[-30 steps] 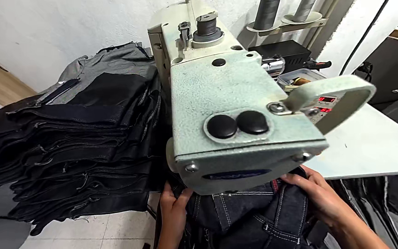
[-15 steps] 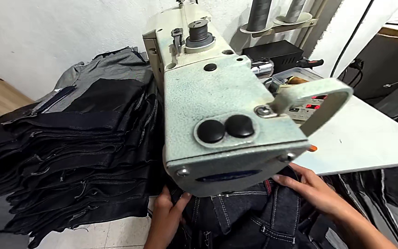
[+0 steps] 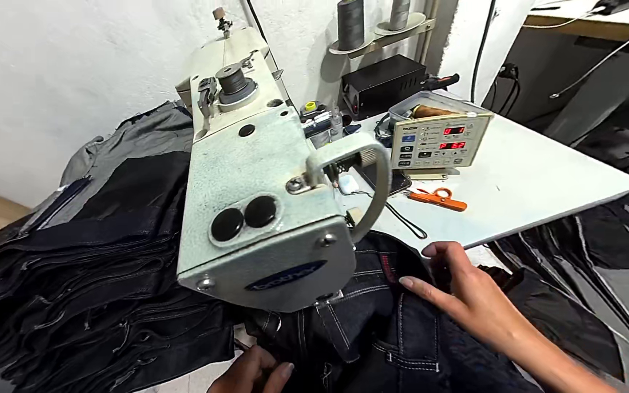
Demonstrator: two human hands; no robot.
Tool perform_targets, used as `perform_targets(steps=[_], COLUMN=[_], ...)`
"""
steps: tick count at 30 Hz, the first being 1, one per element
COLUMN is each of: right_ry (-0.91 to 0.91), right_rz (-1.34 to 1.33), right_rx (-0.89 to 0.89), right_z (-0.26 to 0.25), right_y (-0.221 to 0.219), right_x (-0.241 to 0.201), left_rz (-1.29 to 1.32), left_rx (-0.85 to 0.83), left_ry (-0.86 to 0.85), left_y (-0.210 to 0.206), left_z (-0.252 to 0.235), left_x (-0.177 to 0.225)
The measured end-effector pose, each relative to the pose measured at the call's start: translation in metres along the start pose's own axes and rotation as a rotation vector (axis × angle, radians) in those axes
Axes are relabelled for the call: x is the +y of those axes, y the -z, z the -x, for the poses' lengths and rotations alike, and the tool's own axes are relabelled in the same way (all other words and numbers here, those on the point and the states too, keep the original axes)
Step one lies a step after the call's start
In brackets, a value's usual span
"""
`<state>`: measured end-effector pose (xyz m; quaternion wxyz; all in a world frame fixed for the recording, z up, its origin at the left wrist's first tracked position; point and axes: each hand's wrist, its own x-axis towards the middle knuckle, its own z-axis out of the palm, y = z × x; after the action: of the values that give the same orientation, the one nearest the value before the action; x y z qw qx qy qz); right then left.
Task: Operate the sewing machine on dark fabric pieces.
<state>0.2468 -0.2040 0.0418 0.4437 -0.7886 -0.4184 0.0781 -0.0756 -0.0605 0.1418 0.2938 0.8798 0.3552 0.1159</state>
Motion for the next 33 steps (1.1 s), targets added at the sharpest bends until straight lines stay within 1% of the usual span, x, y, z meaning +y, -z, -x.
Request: perform_targets(steps=[2, 5, 8, 10, 11, 12, 13, 14, 16, 17, 18, 19, 20, 22, 24, 26, 27, 28, 30, 31, 32, 33], right_ry=[-0.065, -0.258, -0.457, -0.549, -0.596, -0.634, -0.641, -0.598, -0.368, -0.248, -0.170, -0.106, -0.048, 0.034, 0.089, 0.157, 0.202, 0.248, 0.395, 0.468, 0.511, 0.545], right_rz=[-0.119, -0.427, -0.801, -0.961, -1.028, -1.093, -1.138, -1.126, -0.948, -0.822, -0.703, -0.588, -0.505, -0.468, -0.523, -0.598, -0.578, -0.500, -0.319, -0.273, -0.250, -0.236], right_rx=[-0.031, -0.119, -0.104, -0.093, -0.093, -0.116, -0.174, -0.266, -0.494, -0.561, -0.598, -0.643, -0.688, -0.718, -0.690, -0.638, -0.582, -0.514, -0.333, -0.244, -0.205, -0.205], right_z=[0.006, 0.012, 0.017, 0.019, 0.018, 0.016, 0.012, 0.006, -0.019, -0.037, -0.057, -0.076, -0.092, -0.117, -0.129, -0.126, -0.121, -0.116, -0.103, -0.094, -0.085, -0.078], right_y=[-0.002, -0.004, -0.008, -0.010, -0.011, -0.009, -0.004, 0.005, 0.036, 0.052, 0.061, 0.060, 0.047, 0.004, -0.029, -0.038, -0.037, -0.035, -0.027, -0.024, -0.020, -0.019], right_x=[0.001, -0.004, -0.012, -0.017, -0.020, -0.020, -0.016, -0.007, 0.019, 0.030, 0.035, 0.035, 0.026, -0.007, -0.045, -0.064, -0.063, -0.057, -0.042, -0.039, -0.039, -0.041], left_rz=[0.008, -0.044, -0.214, -0.293, -0.302, -0.267, -0.180, -0.062, 0.209, 0.348, 0.492, 0.607, 0.693, 0.821, 0.889, 0.926, 0.931, 0.914, 0.876, 0.860, 0.850, 0.848], left_rx=[0.027, 0.104, 0.064, 0.099, 0.082, 0.006, -0.089, -0.127, -0.024, 0.036, 0.073, 0.111, 0.176, 0.335, 0.440, 0.452, 0.445, 0.428, 0.400, 0.386, 0.374, 0.365], left_ry=[-0.033, -0.051, 0.060, 0.080, 0.122, 0.191, 0.255, 0.276, 0.212, 0.188, 0.212, 0.254, 0.298, 0.382, 0.433, 0.462, 0.468, 0.467, 0.447, 0.435, 0.420, 0.406], left_y=[-0.002, -0.011, -0.028, -0.050, -0.058, -0.060, -0.057, -0.056, -0.058, -0.056, -0.050, -0.042, -0.036, -0.025, -0.022, -0.026, -0.029, -0.029, -0.027, -0.025, -0.024, -0.024], left_z=[-0.001, -0.007, -0.025, -0.040, -0.048, -0.055, -0.059, -0.059, -0.041, -0.029, -0.018, -0.009, -0.005, -0.006, -0.008, -0.003, 0.000, 0.004, 0.007, 0.008, 0.008, 0.007], left_x=[0.008, 0.020, 0.034, 0.033, 0.034, 0.037, 0.038, 0.033, 0.018, 0.012, 0.006, -0.002, -0.014, -0.043, -0.067, -0.074, -0.074, -0.072, -0.070, -0.070, -0.070, -0.071])
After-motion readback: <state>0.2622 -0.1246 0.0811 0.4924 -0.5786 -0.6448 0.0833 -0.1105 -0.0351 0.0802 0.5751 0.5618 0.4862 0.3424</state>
